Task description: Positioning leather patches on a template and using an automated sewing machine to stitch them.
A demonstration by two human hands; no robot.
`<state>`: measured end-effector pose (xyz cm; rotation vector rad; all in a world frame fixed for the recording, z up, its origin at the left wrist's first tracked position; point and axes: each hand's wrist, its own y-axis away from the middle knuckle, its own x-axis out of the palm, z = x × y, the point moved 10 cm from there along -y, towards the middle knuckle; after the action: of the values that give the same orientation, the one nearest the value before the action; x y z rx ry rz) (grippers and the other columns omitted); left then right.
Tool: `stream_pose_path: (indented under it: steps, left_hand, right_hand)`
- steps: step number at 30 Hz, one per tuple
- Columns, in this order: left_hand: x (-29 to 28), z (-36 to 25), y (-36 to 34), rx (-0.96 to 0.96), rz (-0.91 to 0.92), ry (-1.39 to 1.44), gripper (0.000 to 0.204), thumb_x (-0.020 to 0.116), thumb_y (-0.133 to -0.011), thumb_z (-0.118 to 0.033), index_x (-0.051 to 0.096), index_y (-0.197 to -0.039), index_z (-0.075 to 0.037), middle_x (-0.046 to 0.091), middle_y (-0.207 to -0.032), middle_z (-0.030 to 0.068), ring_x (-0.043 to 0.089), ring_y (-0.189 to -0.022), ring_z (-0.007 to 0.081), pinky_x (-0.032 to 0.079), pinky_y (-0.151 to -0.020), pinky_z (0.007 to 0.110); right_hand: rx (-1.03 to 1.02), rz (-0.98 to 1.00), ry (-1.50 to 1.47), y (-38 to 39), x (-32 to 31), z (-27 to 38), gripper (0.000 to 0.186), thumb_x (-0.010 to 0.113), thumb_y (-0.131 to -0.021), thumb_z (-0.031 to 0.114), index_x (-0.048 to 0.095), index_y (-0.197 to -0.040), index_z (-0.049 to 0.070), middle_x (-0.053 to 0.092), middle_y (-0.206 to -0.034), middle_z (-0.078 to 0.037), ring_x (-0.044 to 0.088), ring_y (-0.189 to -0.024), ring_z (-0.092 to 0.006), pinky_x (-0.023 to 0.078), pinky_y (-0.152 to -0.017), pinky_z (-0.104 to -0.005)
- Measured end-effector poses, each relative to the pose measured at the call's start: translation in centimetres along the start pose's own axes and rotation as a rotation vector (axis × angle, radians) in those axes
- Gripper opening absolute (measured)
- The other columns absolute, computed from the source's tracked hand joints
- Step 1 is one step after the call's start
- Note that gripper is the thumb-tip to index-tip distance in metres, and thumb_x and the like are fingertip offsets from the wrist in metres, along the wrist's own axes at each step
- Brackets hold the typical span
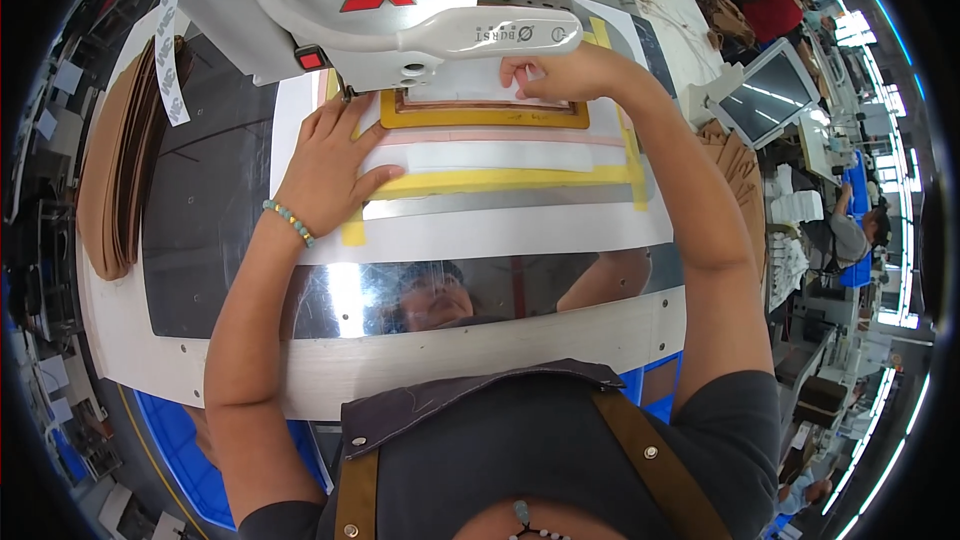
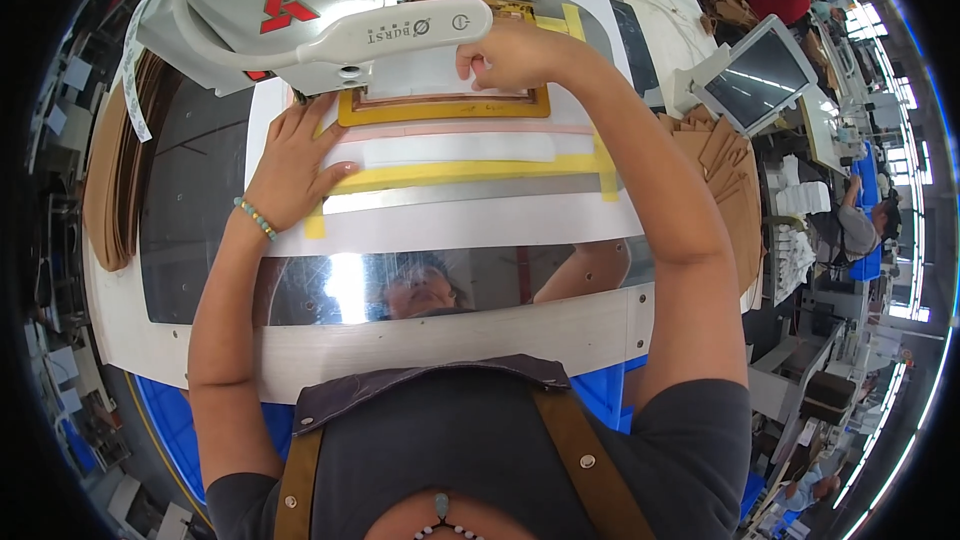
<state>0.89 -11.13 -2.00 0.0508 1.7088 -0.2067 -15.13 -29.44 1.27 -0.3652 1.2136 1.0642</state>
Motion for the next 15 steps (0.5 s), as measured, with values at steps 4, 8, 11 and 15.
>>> stream_pose_path:
  steps: [4, 8, 11, 15]
  left_hand:
    - [0.0, 0.0, -0.1, 0.018, -0.059, 0.011, 0.063, 0.060, -0.103, -0.054, 0.066, -0.144, -0.006, 0.042, -0.165, 0.0214, 0.031, -0.155, 0.0415, 0.025, -0.128, 0.050]
    - [-0.1, -0.2, 0.0, 0.016, -0.055, 0.019, 0.062, 0.061, -0.103, -0.053, 0.066, -0.144, -0.006, 0.042, -0.165, 0.0216, 0.031, -0.155, 0.0416, 0.024, -0.128, 0.050]
    - [-0.3, -0.2, 0.0, -0.001, -0.031, 0.016, 0.061, 0.062, -0.103, -0.052, 0.066, -0.144, -0.006, 0.042, -0.165, 0.0215, 0.031, -0.155, 0.0409, 0.024, -0.128, 0.050]
    - [0.0, -0.2, 0.1, -0.008, -0.005, -0.007, 0.061, 0.062, -0.103, -0.051, 0.066, -0.145, -0.007, 0.041, -0.165, 0.0214, 0.032, -0.154, 0.0405, 0.024, -0.128, 0.050]
  right_hand:
    - [0.117, 0.210, 0.064, -0.7, 1.7, -1.6, 0.013, 0.070, -0.090, 0.014, 0.075, -0.100, 0.008, 0.073, -0.090, -0.005, 0.070, -0.089, -0.0210, 0.055, -0.078, -0.0374]
    - [0.072, 0.168, 0.081, -0.6, 0.9, -1.2, 0.014, 0.071, -0.089, 0.015, 0.076, -0.101, 0.008, 0.076, -0.093, -0.006, 0.071, -0.086, -0.0214, 0.055, -0.075, -0.0381]
    - [0.083, 0.185, 0.083, -0.6, 1.3, -1.4, 0.013, 0.069, -0.088, 0.011, 0.076, -0.099, 0.008, 0.077, -0.096, -0.007, 0.071, -0.086, -0.0219, 0.056, -0.073, -0.0388]
    - [0.066, 0.150, 0.150, -0.4, 1.4, -1.6, 0.013, 0.069, -0.082, 0.007, 0.076, -0.093, 0.008, 0.077, -0.097, -0.009, 0.071, -0.086, -0.0249, 0.056, -0.074, -0.0398]
